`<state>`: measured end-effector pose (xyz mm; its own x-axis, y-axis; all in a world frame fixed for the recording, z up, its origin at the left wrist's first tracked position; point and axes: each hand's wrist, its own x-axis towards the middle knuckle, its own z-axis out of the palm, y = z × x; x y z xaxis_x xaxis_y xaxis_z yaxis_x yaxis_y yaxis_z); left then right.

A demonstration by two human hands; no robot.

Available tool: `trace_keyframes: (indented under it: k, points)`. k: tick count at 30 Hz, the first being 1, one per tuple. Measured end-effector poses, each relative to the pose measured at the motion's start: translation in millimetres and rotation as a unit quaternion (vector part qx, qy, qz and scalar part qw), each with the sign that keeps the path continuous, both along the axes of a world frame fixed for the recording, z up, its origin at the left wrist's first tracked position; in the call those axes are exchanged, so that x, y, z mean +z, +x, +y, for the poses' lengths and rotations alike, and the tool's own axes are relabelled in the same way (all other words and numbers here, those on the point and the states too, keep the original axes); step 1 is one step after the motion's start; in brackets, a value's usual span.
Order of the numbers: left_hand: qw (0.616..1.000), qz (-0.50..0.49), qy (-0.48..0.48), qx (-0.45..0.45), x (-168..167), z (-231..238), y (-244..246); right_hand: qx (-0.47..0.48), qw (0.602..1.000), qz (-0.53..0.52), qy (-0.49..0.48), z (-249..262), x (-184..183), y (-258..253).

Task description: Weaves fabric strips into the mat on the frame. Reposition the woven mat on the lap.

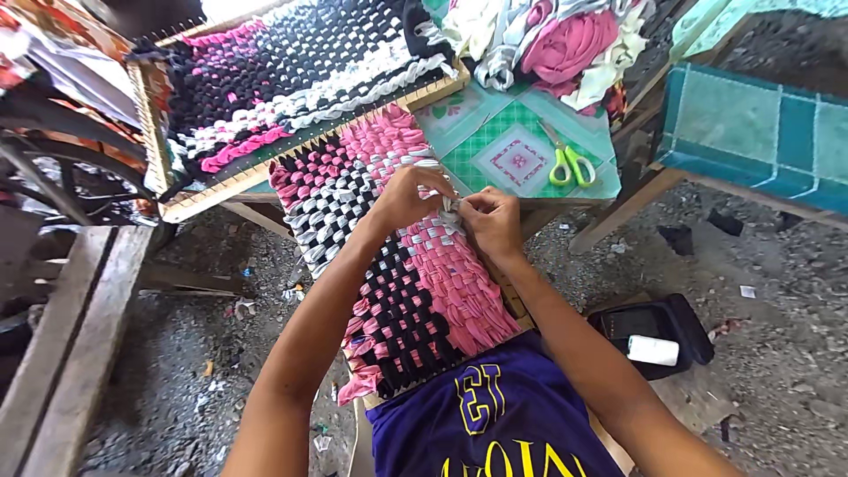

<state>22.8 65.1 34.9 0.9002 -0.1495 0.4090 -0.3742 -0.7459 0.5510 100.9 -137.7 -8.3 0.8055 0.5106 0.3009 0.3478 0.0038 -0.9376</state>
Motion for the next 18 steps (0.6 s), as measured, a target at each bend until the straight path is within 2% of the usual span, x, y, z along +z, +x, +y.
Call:
trace_keyframes:
  k: [5, 8, 12, 14, 18]
  points:
    - [0.997, 0.043, 0.051, 0.028, -7.4, 8.9, 0.9, -0.005, 0.993, 0.117, 0.036, -1.2, -3.8, 1.7]
    - [0.995, 0.079, 0.025, 0.051, -5.6, -3.4, 0.9, 0.012, 0.988, 0.144, 0.047, -0.9, -4.2, 4.8]
    - [0.99, 0.086, 0.064, 0.089, -12.0, -12.8, -3.3, 0.051, 0.983, 0.174, 0.023, 2.7, -1.2, 15.1]
    - [0.989, 0.093, 0.056, 0.1, -15.0, -12.9, -7.6, 0.063, 0.984, 0.168, 0.008, 8.3, 2.5, 19.7]
    - [0.987, 0.081, 0.053, 0.128, -15.5, -19.8, -9.1, 0.07, 0.993, 0.086, -0.025, 14.2, 14.9, 16.6]
